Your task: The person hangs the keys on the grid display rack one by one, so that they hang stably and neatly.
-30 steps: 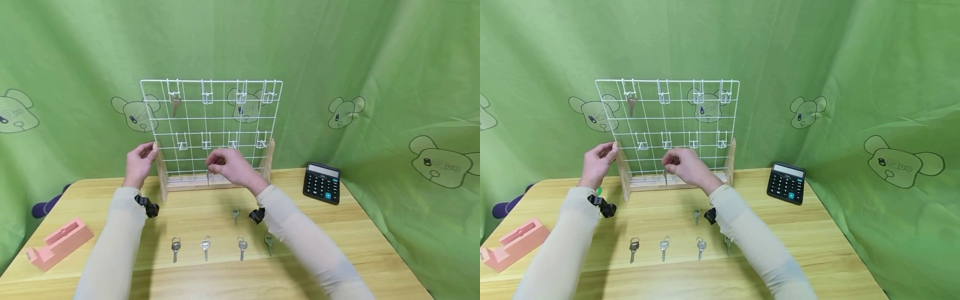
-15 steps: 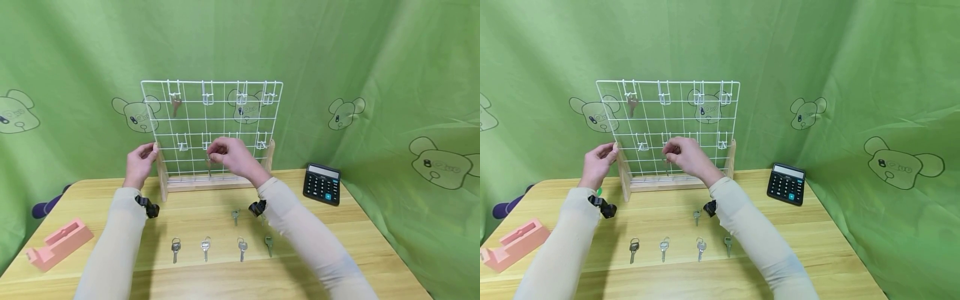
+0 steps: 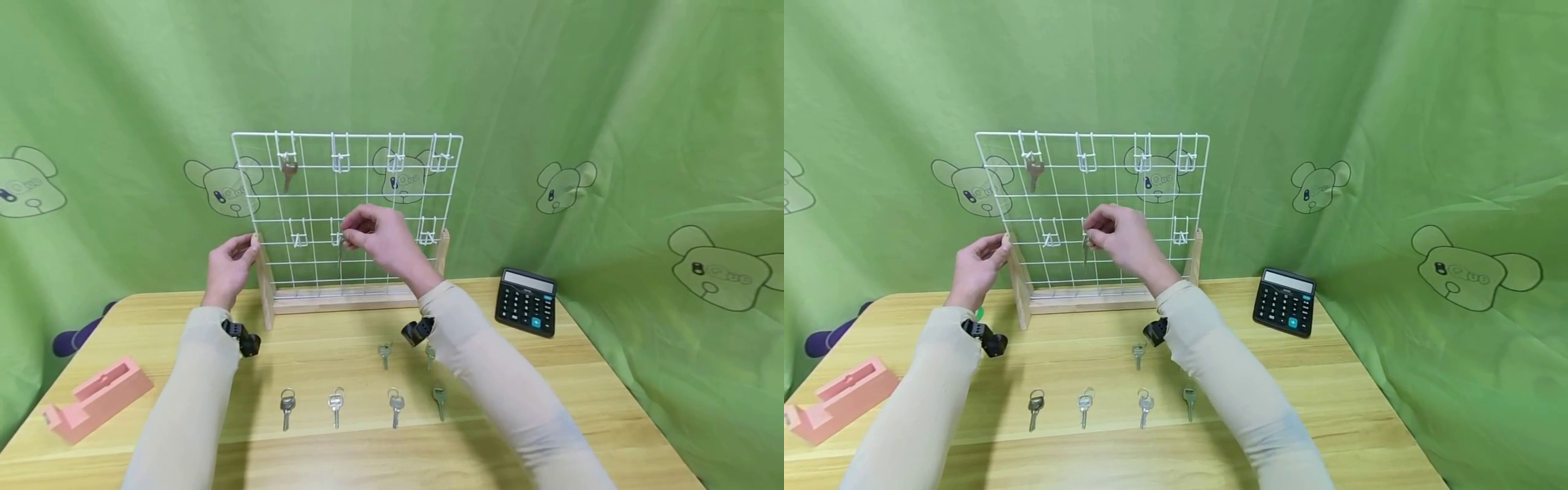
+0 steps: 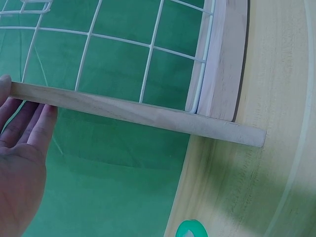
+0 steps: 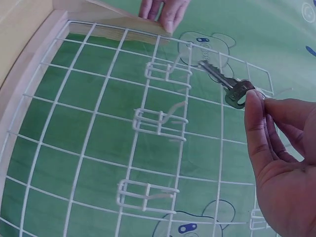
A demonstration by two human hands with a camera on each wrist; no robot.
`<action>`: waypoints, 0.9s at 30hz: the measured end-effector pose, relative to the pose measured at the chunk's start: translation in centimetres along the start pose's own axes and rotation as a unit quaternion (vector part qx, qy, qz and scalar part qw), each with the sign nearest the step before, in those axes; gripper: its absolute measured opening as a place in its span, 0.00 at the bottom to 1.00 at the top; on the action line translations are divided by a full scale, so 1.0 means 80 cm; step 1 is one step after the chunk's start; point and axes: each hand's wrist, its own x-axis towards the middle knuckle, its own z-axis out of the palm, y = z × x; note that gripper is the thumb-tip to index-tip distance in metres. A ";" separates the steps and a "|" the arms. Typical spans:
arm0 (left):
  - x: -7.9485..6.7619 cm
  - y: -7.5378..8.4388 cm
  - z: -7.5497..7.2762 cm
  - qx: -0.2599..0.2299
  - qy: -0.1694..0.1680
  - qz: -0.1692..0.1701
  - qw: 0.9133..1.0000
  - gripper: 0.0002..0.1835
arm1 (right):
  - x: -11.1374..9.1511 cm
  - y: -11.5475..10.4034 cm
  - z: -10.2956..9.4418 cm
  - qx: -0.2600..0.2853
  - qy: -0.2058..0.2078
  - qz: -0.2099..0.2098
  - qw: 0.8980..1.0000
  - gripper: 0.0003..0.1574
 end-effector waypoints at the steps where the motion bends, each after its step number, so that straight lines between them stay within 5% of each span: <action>1: 0.000 0.000 0.000 -0.001 0.001 0.000 1.000 0.24 | 0.002 -0.001 -0.001 0.003 0.006 -0.004 1.000 0.07; 27: 0.001 -0.001 0.002 -0.004 0.006 0.003 1.000 0.24 | 0.029 -0.033 -0.021 0.028 0.060 -0.058 0.996 0.06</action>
